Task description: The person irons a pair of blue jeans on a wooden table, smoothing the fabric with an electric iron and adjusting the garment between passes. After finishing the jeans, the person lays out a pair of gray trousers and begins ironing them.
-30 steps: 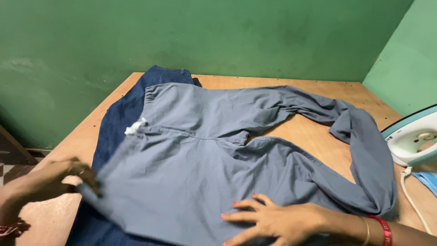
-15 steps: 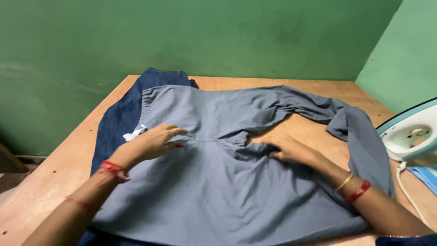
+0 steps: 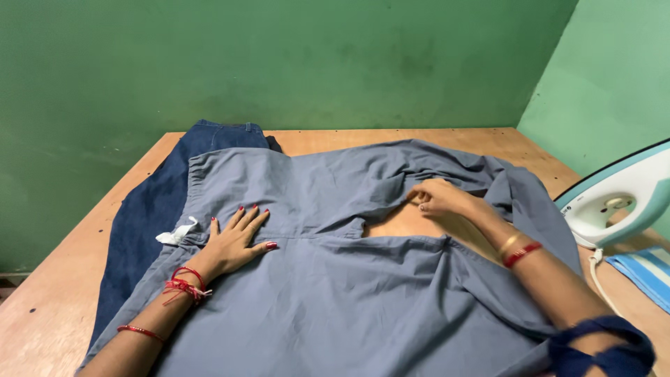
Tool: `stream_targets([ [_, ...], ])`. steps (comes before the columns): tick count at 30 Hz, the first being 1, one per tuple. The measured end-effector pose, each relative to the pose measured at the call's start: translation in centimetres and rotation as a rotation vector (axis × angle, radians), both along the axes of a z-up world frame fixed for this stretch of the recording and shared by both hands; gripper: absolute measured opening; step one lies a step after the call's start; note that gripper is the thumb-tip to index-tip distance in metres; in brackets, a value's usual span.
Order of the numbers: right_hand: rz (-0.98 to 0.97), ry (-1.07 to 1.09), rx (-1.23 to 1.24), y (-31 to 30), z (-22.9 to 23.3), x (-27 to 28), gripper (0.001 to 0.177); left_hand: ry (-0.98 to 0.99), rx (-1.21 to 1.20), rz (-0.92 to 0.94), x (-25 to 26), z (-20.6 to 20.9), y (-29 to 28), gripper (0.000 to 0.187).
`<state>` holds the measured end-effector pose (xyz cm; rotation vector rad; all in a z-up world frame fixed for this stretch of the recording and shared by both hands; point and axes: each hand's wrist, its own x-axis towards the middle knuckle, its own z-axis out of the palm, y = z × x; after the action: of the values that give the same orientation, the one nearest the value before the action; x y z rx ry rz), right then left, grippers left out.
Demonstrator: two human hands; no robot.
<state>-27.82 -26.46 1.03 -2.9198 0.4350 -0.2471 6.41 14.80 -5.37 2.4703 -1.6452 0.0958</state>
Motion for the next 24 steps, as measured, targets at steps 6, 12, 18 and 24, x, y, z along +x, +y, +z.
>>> stream_targets([
  [6,-0.033,-0.31,-0.088,-6.6,-6.1,4.4,0.03,0.003,-0.012,-0.009,-0.7,0.6,0.2,0.093],
  [12,-0.261,-0.02,0.012,-9.8,-3.5,2.4,0.023,0.014,0.041,0.053,-1.6,1.7,0.5,0.101],
  [18,-0.567,0.236,-0.012,-5.9,2.7,0.1,0.036,-0.016,0.051,0.048,-2.2,2.5,0.5,0.104],
  [24,-0.619,0.084,-0.023,-8.1,0.3,0.3,0.039,-0.016,0.038,0.04,-2.6,2.7,0.9,0.098],
])
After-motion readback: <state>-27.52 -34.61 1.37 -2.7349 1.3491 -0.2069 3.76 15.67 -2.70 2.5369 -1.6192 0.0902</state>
